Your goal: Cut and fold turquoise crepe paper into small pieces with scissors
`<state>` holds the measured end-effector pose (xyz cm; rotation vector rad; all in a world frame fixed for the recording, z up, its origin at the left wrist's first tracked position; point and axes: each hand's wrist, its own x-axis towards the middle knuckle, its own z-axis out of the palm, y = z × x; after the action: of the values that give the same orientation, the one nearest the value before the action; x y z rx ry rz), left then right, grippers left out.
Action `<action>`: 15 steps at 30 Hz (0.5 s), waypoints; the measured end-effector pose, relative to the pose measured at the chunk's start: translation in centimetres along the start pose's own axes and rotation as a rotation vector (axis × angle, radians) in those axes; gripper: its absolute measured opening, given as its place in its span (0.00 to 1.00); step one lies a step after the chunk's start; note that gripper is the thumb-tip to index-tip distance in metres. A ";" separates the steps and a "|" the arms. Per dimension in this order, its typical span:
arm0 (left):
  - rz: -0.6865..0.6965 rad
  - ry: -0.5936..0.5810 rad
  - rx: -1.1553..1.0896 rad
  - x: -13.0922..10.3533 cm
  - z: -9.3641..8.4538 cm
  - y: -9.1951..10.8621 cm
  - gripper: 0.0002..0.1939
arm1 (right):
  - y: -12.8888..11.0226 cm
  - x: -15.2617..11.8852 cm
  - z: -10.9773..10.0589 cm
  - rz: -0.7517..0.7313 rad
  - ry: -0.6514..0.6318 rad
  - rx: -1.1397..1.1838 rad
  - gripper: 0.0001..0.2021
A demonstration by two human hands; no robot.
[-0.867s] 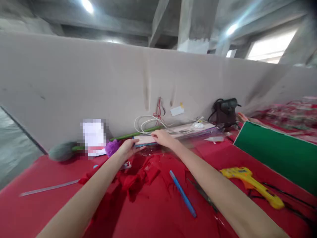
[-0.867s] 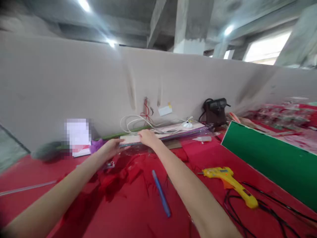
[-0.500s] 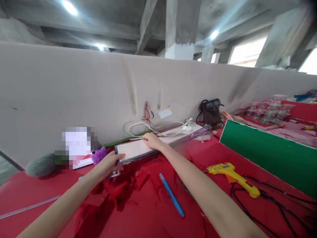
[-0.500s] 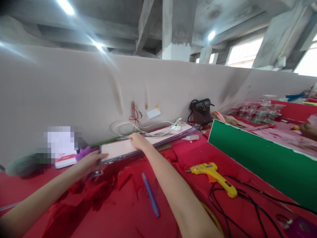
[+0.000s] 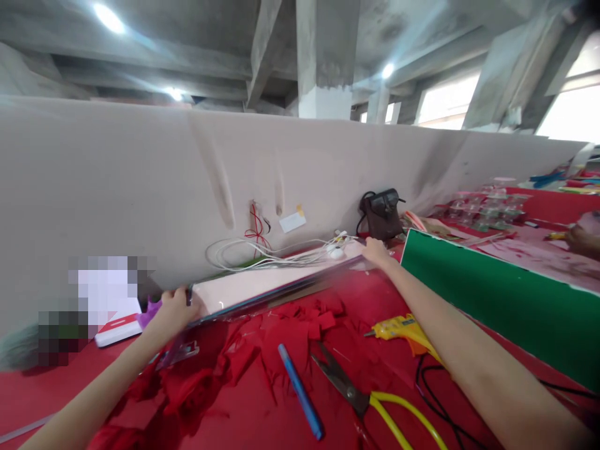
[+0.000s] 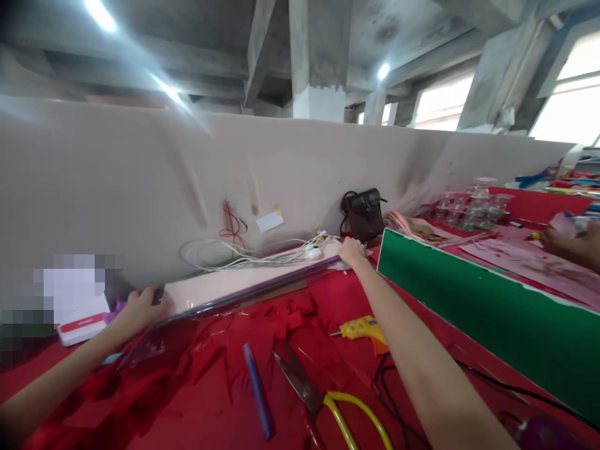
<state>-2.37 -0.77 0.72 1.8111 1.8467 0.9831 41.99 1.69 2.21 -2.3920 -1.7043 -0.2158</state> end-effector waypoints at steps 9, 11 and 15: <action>0.767 -0.401 0.354 1.9 7.9 7.7 0.13 | -2.9 -3.2 1.8 -0.507 0.039 -0.147 0.17; 0.802 -0.408 0.372 3.4 10.3 8.9 0.13 | -3.5 -3.8 2.0 -0.576 0.059 -0.165 0.17; 0.796 -0.421 0.366 6.6 12.8 9.8 0.15 | -3.8 -3.9 2.3 -0.677 0.123 -0.168 0.16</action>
<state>12.85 7.75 0.13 2.8097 1.0881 0.4091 37.17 -0.11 -0.67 -1.7541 -2.4453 -0.6055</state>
